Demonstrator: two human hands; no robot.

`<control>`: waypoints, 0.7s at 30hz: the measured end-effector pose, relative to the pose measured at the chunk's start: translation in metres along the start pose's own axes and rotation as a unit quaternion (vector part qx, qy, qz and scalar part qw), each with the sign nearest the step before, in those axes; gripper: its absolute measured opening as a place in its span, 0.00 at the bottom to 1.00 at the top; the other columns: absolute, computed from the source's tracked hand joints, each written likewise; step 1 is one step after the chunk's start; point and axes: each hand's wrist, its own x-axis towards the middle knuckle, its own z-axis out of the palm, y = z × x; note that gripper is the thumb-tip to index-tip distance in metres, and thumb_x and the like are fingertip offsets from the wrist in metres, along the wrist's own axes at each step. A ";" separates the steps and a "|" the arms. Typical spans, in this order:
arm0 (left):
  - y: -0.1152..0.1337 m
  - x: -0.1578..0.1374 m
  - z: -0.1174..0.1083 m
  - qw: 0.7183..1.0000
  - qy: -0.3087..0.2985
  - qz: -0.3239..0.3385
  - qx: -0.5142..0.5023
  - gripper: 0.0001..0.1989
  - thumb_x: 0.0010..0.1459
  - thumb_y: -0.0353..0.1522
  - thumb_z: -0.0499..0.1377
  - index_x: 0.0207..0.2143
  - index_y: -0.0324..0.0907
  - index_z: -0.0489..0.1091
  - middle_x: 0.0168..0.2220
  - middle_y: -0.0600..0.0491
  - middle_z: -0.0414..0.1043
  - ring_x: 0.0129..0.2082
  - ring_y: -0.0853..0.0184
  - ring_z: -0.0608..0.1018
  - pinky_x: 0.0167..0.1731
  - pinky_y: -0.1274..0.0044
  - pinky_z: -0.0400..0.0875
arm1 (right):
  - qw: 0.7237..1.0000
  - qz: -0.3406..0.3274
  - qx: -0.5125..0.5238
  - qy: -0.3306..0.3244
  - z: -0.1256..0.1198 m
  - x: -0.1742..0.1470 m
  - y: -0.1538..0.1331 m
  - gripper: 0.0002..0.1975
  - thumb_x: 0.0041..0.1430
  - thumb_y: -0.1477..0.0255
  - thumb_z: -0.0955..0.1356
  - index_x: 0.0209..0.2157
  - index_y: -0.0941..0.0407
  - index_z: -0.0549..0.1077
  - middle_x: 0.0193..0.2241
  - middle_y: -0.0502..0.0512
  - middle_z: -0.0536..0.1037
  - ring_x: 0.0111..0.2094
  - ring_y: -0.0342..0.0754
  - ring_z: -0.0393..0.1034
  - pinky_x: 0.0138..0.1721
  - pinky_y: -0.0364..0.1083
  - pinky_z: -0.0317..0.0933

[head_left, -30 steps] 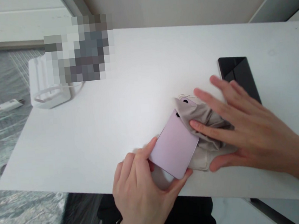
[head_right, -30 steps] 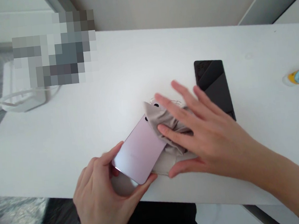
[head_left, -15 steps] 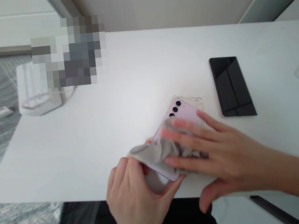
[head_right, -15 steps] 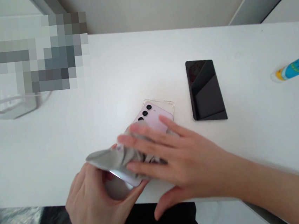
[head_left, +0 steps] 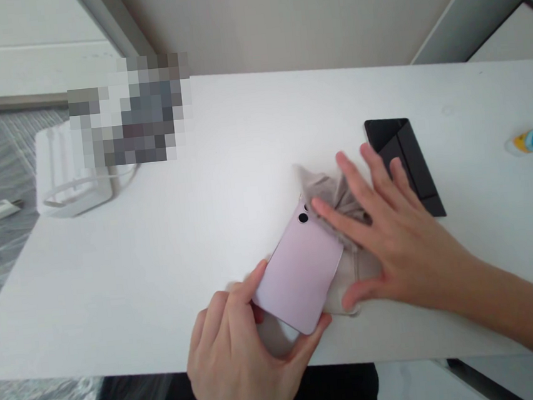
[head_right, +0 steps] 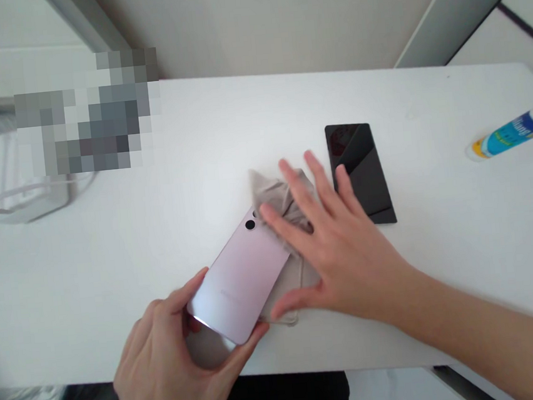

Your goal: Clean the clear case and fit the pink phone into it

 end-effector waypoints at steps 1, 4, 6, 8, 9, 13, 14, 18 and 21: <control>0.000 0.000 0.000 1.000 -0.001 0.001 0.004 0.33 0.62 0.55 0.61 0.52 0.35 0.69 0.31 0.52 0.69 0.28 0.62 0.73 0.31 0.70 0.64 | 0.998 -0.051 0.020 -0.011 0.000 0.000 -0.002 0.52 0.57 0.32 0.60 0.72 0.53 0.60 0.76 0.67 0.45 0.75 0.74 0.31 0.67 0.79 0.41; 0.000 0.000 -0.001 1.000 0.004 0.005 0.013 0.30 0.63 0.55 0.60 0.49 0.35 0.70 0.29 0.53 0.67 0.28 0.61 0.72 0.31 0.70 0.64 | 0.986 -0.154 0.052 -0.038 0.002 0.000 -0.005 0.51 0.61 0.33 0.55 0.72 0.54 0.58 0.76 0.65 0.46 0.76 0.64 0.36 0.70 0.70 0.44; 0.000 0.000 -0.001 1.000 0.005 0.005 0.009 0.32 0.63 0.54 0.62 0.51 0.34 0.69 0.30 0.52 0.68 0.29 0.61 0.73 0.32 0.70 0.65 | 0.996 -0.081 0.022 -0.026 0.002 0.000 -0.002 0.49 0.63 0.35 0.56 0.72 0.54 0.58 0.76 0.68 0.43 0.76 0.68 0.35 0.69 0.74 0.43; -0.001 0.000 -0.001 1.000 0.005 0.007 0.003 0.34 0.62 0.54 0.63 0.55 0.34 0.68 0.31 0.52 0.69 0.30 0.61 0.74 0.33 0.70 0.65 | 1.000 0.006 -0.008 -0.011 0.003 0.001 0.002 0.50 0.61 0.35 0.59 0.72 0.56 0.60 0.76 0.73 0.40 0.75 0.77 0.31 0.65 0.81 0.41; -0.001 -0.001 0.000 1.000 0.004 0.009 0.005 0.34 0.62 0.54 0.62 0.55 0.34 0.68 0.31 0.52 0.70 0.30 0.61 0.74 0.33 0.70 0.65 | 1.000 0.011 -0.008 -0.011 0.003 0.001 0.001 0.51 0.60 0.34 0.59 0.72 0.56 0.60 0.76 0.74 0.38 0.75 0.79 0.30 0.64 0.82 0.40; -0.004 -0.002 0.001 0.999 0.017 0.021 0.025 0.33 0.65 0.56 0.57 0.52 0.33 0.69 0.31 0.50 0.71 0.30 0.61 0.74 0.33 0.70 0.66 | 0.988 -0.138 0.045 -0.056 0.003 0.001 -0.006 0.52 0.60 0.32 0.54 0.73 0.53 0.56 0.77 0.65 0.39 0.77 0.65 0.31 0.70 0.69 0.43; -0.004 -0.002 0.001 0.999 0.016 0.020 0.028 0.33 0.65 0.56 0.57 0.52 0.33 0.69 0.31 0.51 0.70 0.30 0.61 0.74 0.32 0.70 0.66 | 0.988 -0.139 0.044 -0.059 0.003 0.001 -0.005 0.51 0.61 0.33 0.53 0.73 0.52 0.55 0.77 0.64 0.39 0.77 0.62 0.32 0.71 0.68 0.43; -0.003 -0.002 0.001 0.999 0.001 0.017 0.030 0.35 0.64 0.55 0.59 0.56 0.33 0.68 0.30 0.52 0.69 0.30 0.61 0.75 0.33 0.70 0.66 | 1.000 0.016 -0.015 -0.018 0.003 0.002 0.004 0.49 0.63 0.35 0.55 0.72 0.55 0.59 0.76 0.72 0.38 0.76 0.74 0.28 0.66 0.79 0.41; -0.002 -0.001 0.000 0.999 0.000 0.017 0.040 0.34 0.65 0.56 0.57 0.55 0.34 0.68 0.29 0.53 0.68 0.30 0.60 0.75 0.34 0.70 0.66 | 0.999 -0.027 -0.010 -0.026 0.002 0.002 0.003 0.52 0.60 0.34 0.57 0.72 0.57 0.58 0.76 0.74 0.35 0.75 0.74 0.27 0.66 0.78 0.42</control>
